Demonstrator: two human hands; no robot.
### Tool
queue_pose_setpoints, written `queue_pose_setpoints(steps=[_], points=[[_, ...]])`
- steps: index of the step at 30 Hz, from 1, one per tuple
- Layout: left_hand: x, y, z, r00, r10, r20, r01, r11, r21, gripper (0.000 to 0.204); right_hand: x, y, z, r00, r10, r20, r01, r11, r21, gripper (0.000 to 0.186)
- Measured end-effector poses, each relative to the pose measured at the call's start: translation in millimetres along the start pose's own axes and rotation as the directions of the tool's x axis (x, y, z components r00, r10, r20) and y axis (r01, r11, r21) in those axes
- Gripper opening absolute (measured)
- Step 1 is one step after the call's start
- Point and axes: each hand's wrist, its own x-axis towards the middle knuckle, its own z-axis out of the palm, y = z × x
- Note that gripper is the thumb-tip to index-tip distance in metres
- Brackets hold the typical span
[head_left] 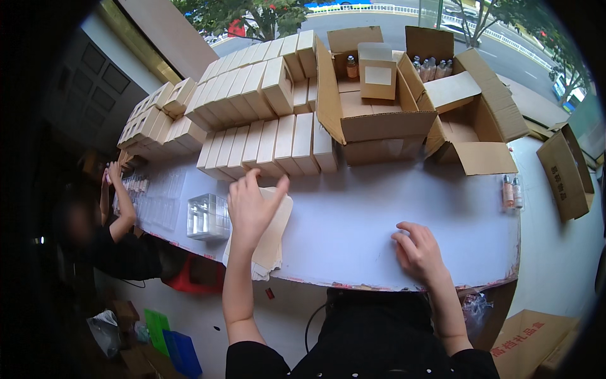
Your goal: The person assembles small cardboard boxes, places small bottles into clear plastic trays, and then inserts the trays into the boxes. The person works at a table with stacks of boxes and bottles, systematically packaging the items.
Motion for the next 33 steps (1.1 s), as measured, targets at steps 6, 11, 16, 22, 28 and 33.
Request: queue_pose_setpoints(steps=[6, 11, 16, 22, 28, 33], points=[[-35.7, -22.2, 15.8, 0.966, -0.034, 0.257, 0.012, 0.996, 0.088, 0.101, -0.1, -0.7, 3.6, 1.000, 0.001, 0.008, -0.001, 1.000, 0.002, 0.017], [-29.2, -39.3, 18.0, 0.967, 0.064, 0.248, -0.016, 0.982, -0.191, 0.095, 1.3, -2.7, 3.0, 1.000, -0.016, 0.022, 0.016, 1.000, 0.011, 0.015], [-39.9, -29.9, 17.9, 0.947, 0.126, 0.296, -0.131, 0.991, -0.004, 0.087, 0.6, -1.8, 4.1, 0.999, -0.012, 0.033, 0.011, 1.000, 0.013, 0.015], [-48.6, -30.7, 6.4, 0.962, 0.110, 0.249, -0.078, 0.988, -0.134, 0.059, 4.8, -5.3, -0.7, 0.994, -0.076, 0.072, 0.074, 0.997, 0.029, 0.017], [-58.4, 17.7, -52.1, 0.969, 0.115, -0.220, -0.160, 0.966, -0.201, 0.031, 27.8, -12.3, -24.7, 0.994, -0.099, 0.041, 0.096, 0.993, 0.072, 0.027], [-62.5, 50.3, -69.4, 0.914, 0.020, -0.406, -0.304, 0.698, -0.648, 0.027, 76.2, -20.9, -56.0, 0.996, -0.057, -0.071, 0.078, 0.934, 0.349, 0.048]])
